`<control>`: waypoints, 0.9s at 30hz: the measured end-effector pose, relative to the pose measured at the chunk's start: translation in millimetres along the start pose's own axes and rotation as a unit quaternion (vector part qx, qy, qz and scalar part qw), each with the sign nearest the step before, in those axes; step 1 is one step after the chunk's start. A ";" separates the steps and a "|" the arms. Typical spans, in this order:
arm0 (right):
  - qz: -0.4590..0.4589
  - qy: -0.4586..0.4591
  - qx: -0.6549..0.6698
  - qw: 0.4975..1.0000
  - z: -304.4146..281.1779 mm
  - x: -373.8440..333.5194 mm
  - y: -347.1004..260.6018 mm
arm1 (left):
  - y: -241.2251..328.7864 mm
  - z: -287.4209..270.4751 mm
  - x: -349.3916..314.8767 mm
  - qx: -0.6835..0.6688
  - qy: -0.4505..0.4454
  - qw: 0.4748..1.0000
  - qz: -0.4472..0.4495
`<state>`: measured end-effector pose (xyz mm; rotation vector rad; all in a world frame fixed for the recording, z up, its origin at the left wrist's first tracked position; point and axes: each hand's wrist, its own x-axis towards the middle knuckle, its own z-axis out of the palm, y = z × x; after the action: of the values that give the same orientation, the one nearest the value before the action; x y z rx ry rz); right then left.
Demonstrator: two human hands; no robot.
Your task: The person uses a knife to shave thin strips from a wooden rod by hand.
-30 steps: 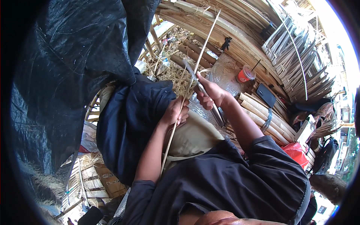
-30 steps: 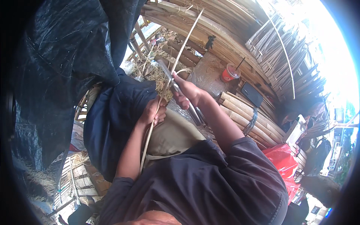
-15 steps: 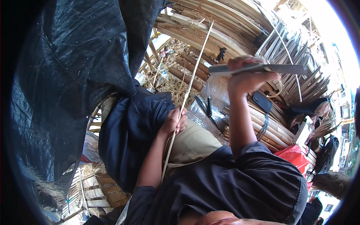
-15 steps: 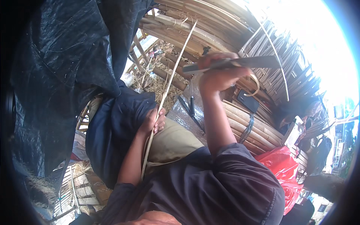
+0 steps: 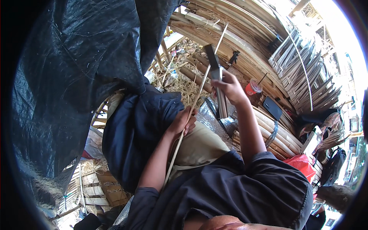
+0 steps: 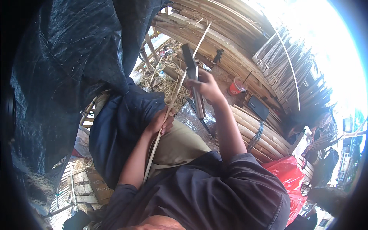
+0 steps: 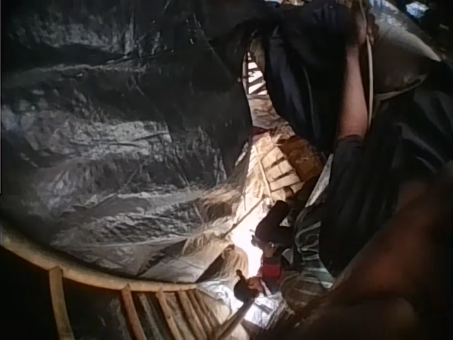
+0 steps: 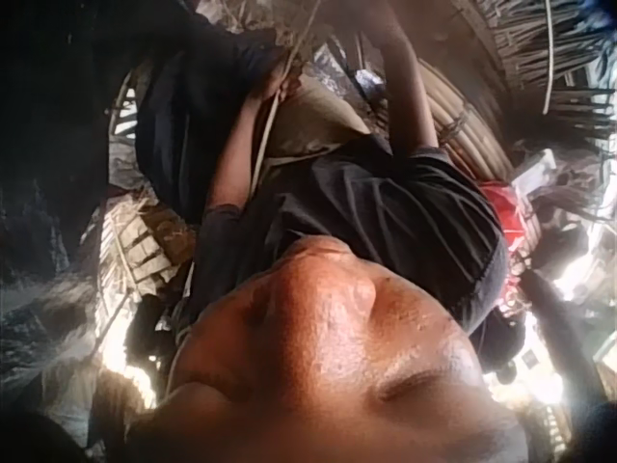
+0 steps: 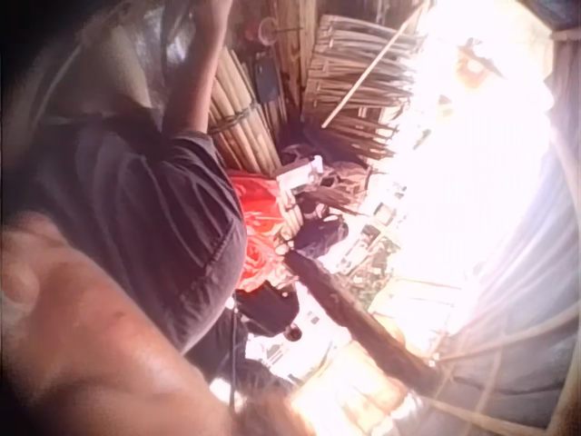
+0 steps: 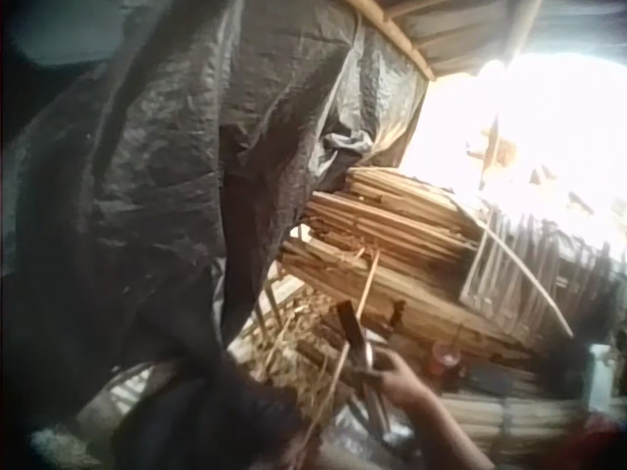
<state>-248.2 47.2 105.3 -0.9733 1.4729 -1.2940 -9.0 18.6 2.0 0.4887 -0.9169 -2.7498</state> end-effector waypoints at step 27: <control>0.073 0.076 -0.021 0.994 -38.2 -23.3 10.9 | 33.5 27.4 36.0 -0.136 -0.004 0.988 -0.070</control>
<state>-278.7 81.0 98.6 -0.7915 1.6607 -1.2570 -49.6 -3.3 34.3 0.5091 -0.5120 -2.9418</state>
